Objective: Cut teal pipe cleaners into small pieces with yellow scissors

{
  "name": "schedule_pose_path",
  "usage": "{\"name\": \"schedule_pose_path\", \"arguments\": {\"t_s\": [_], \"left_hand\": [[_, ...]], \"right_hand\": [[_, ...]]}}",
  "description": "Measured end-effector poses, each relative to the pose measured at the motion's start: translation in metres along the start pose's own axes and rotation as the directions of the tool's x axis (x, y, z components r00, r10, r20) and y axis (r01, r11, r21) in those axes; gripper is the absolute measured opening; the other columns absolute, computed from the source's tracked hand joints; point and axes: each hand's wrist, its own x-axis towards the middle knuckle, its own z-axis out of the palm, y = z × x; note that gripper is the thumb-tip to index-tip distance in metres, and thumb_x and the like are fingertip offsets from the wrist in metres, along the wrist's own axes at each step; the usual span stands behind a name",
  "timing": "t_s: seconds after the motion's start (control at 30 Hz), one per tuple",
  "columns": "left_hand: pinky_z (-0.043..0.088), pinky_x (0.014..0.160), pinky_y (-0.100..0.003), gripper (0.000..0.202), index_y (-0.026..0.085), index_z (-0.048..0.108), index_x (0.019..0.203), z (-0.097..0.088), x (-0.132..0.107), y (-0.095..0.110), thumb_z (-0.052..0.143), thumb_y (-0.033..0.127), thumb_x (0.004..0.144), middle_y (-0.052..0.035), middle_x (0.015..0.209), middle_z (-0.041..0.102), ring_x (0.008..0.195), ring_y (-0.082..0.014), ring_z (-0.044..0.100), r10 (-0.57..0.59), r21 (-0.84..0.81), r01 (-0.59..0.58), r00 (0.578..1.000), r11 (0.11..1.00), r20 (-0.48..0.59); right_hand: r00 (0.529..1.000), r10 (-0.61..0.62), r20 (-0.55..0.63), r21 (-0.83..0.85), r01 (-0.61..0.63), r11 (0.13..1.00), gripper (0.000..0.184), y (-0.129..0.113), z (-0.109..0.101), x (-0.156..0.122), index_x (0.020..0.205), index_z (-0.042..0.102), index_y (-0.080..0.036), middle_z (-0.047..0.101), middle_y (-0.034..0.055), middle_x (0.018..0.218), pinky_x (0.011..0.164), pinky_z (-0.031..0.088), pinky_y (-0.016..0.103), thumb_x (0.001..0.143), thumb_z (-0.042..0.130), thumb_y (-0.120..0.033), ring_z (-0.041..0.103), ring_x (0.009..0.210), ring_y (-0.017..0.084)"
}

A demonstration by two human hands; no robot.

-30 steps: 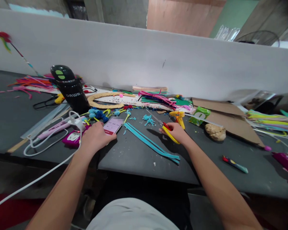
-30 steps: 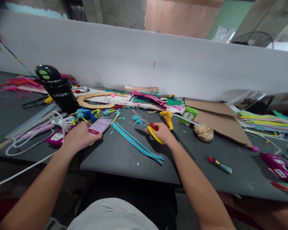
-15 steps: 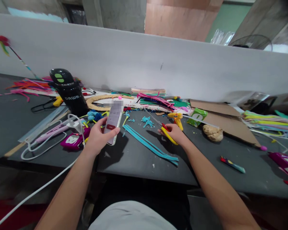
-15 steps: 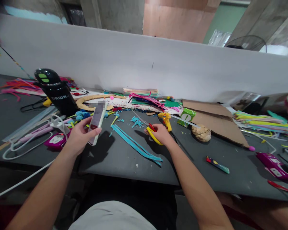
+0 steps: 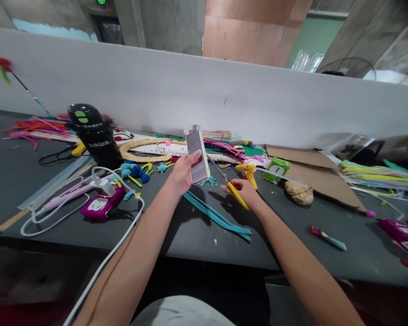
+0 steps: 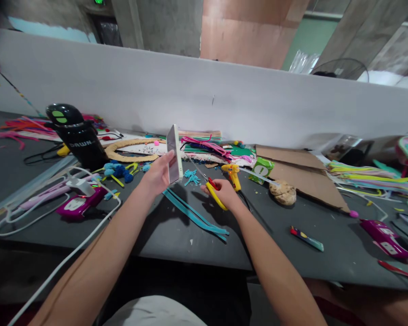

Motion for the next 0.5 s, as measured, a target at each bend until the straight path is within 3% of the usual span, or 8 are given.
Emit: {"name": "schedule_pose_path", "arguments": {"t_s": [0.13, 0.23, 0.37, 0.5], "left_hand": [[0.053, 0.053, -0.025, 0.048, 0.015, 0.062, 0.103, -0.013, 0.013, -0.010, 0.067, 0.055, 0.077, -0.0024, 0.068, 0.068, 0.059, -0.0170, 0.067, -0.086, -0.027, 0.088, 0.994, 0.996, 0.064], [0.057, 0.056, -0.029, 0.044, 0.015, 0.060, 0.112, -0.029, 0.015, -0.013, 0.058, 0.049, 0.084, -0.0041, 0.075, 0.071, 0.062, -0.0193, 0.069, -0.086, -0.062, 0.090, 0.995, 0.994, 0.056], [0.060, 0.062, -0.033, 0.037, 0.014, 0.059, 0.111, -0.042, 0.020, -0.014, 0.054, 0.041, 0.086, -0.0032, 0.072, 0.071, 0.063, -0.0208, 0.071, -0.108, -0.096, 0.101, 0.992, 0.990, -0.060], [0.060, 0.070, -0.036, 0.030, 0.015, 0.061, 0.104, -0.048, 0.030, -0.010, 0.053, 0.037, 0.085, -0.0020, 0.066, 0.068, 0.069, -0.0222, 0.072, -0.034, -0.184, -0.013, 0.968, 0.983, -0.247]], "right_hand": [[0.999, 0.039, 0.016, 0.069, -0.041, 0.997, 0.053, -0.005, 0.000, -0.001, 0.063, 0.050, -0.020, 0.039, -0.0061, 0.046, 0.043, 0.025, 0.025, 0.063, 0.072, -0.068, 0.036, 0.044, 0.010], [0.997, 0.079, -0.007, 0.091, -0.078, 0.993, 0.055, -0.007, 0.000, -0.001, 0.065, 0.052, -0.020, 0.041, -0.0058, 0.045, 0.042, 0.026, 0.025, 0.059, 0.072, -0.071, 0.038, 0.043, 0.010], [0.994, 0.102, -0.029, 0.115, -0.098, 0.989, 0.054, -0.005, 0.001, 0.001, 0.065, 0.054, -0.020, 0.041, -0.0057, 0.046, 0.042, 0.025, 0.025, 0.060, 0.074, -0.069, 0.036, 0.043, 0.010], [0.989, 0.083, -0.119, 0.095, -0.072, 0.993, 0.054, 0.002, 0.000, 0.004, 0.064, 0.054, -0.019, 0.043, -0.0049, 0.050, 0.045, 0.027, 0.026, 0.058, 0.076, -0.068, 0.036, 0.047, 0.010]]}}
